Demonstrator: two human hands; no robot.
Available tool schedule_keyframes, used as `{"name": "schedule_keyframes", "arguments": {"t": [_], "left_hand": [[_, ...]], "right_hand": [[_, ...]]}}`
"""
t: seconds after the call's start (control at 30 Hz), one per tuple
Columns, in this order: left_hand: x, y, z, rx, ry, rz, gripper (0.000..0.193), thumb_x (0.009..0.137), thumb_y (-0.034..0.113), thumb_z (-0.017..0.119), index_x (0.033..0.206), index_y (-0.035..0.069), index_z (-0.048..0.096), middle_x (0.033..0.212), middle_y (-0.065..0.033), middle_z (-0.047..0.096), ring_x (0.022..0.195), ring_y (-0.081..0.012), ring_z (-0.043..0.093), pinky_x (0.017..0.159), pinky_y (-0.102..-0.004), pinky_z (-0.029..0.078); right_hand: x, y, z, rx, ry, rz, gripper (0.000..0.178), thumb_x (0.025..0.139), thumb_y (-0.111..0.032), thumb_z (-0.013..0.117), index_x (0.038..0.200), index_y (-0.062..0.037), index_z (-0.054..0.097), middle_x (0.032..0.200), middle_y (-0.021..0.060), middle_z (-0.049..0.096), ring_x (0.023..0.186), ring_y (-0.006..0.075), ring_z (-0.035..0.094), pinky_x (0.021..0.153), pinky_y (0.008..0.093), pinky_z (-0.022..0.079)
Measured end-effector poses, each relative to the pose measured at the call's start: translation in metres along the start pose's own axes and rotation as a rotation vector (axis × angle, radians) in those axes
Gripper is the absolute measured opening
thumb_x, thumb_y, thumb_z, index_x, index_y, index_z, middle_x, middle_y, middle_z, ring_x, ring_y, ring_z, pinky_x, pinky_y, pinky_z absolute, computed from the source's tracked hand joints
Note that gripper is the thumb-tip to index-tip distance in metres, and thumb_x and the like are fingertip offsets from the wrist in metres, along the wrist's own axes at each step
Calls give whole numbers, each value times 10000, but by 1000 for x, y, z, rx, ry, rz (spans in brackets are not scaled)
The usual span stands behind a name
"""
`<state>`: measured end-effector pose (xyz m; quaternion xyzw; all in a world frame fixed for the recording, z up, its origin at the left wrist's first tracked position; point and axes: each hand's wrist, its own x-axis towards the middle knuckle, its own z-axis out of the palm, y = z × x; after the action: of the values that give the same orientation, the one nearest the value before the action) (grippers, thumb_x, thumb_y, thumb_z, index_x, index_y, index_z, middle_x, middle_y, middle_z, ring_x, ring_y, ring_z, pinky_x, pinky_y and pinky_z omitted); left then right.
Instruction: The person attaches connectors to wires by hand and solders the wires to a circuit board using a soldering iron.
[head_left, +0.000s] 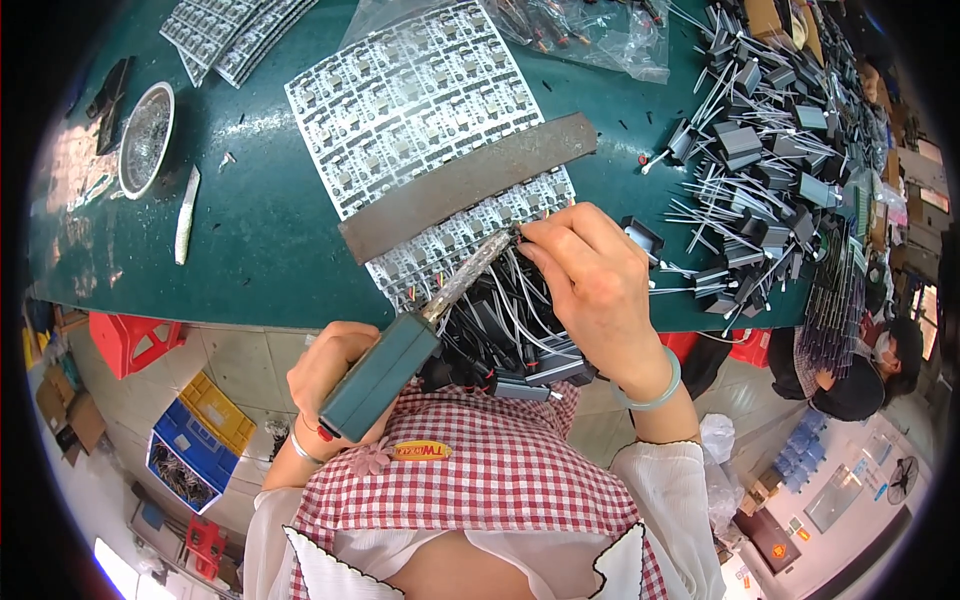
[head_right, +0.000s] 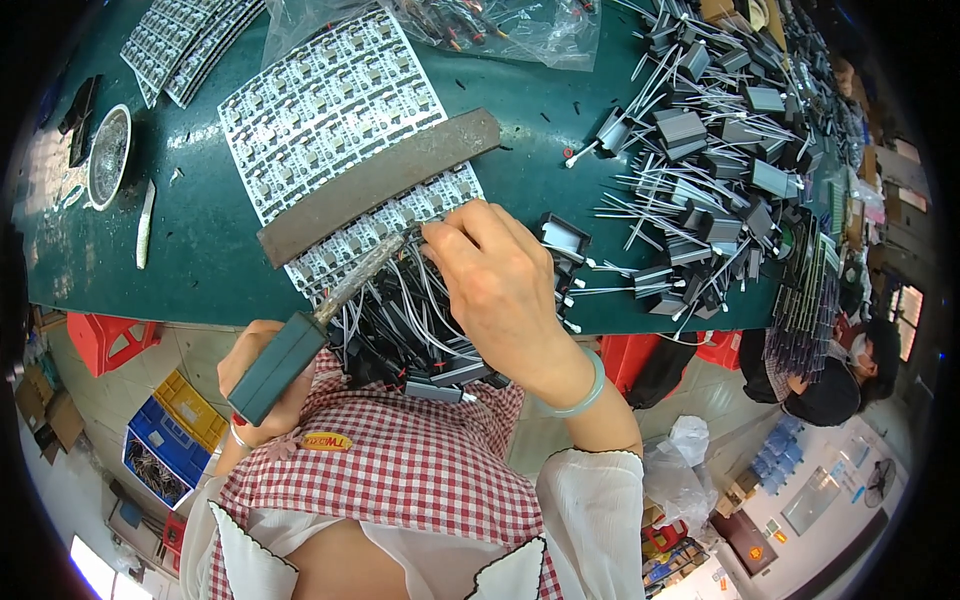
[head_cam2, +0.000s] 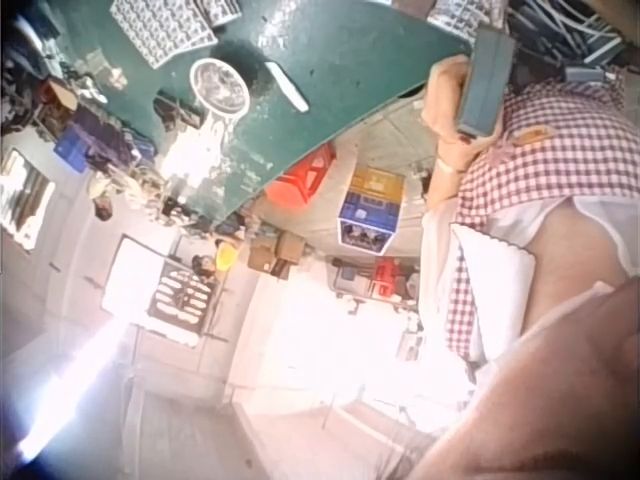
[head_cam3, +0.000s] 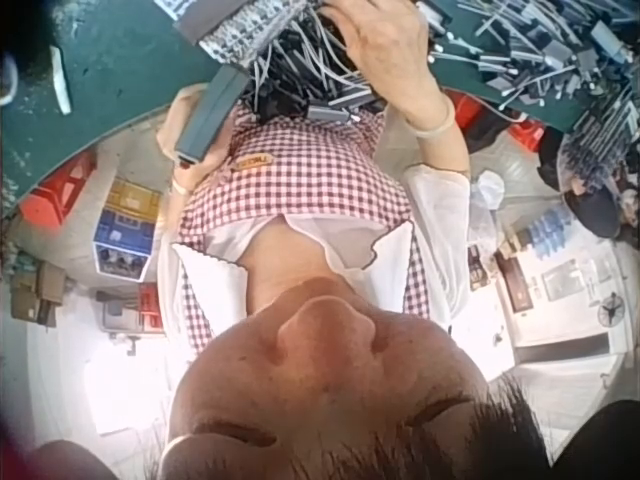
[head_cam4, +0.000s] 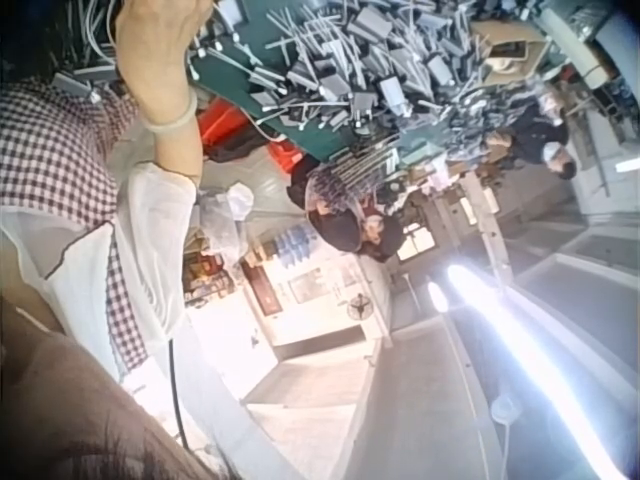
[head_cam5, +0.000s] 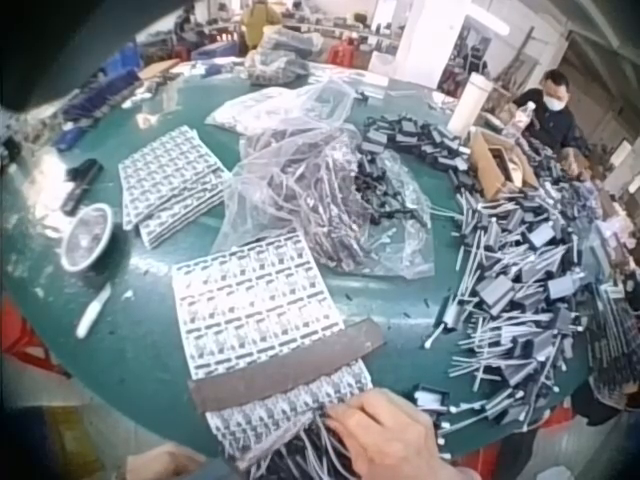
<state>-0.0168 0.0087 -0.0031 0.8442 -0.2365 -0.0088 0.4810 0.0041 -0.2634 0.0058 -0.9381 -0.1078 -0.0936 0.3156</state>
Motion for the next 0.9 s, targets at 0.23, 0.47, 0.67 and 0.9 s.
{"name": "schedule_keyframes", "arguments": {"t": [0.23, 0.47, 0.67, 0.9], "left_hand": [[2, 2, 0, -3, 13, 31, 137, 716, -73, 718, 836, -52, 656, 772, -151, 627, 697, -291, 672, 573, -328, 514], [-2, 11, -9, 14, 12, -37, 152, 754, -27, 747, 888, -45, 676, 866, -177, 675, 721, -302, 685, 610, -341, 528], [-4, 11, -13, -7, -6, -110, 204, 772, -13, 741, 965, -48, 688, 943, -195, 692, 771, -313, 700, 671, -359, 546], [-8, 5, -12, -14, 3, -86, 256, 763, -17, 739, 1011, -62, 694, 971, -205, 696, 811, -329, 711, 698, -361, 556]], "right_hand": [[0, -1, 0, -2, -5, 9, 213, 759, 4, 756, 954, -14, 671, 853, 89, 587, 783, 270, 630, 673, 373, 520], [0, 0, 0, -2, -4, 7, 207, 757, 0, 758, 944, -16, 668, 854, 86, 591, 780, 266, 632, 670, 369, 521], [0, 1, 1, -11, 7, -7, 214, 750, 4, 761, 941, -21, 667, 848, 85, 593, 762, 266, 634, 652, 370, 522], [0, 4, 2, 112, 32, 52, 202, 741, 24, 774, 923, -17, 698, 833, 93, 631, 749, 284, 648, 632, 377, 519]]}}
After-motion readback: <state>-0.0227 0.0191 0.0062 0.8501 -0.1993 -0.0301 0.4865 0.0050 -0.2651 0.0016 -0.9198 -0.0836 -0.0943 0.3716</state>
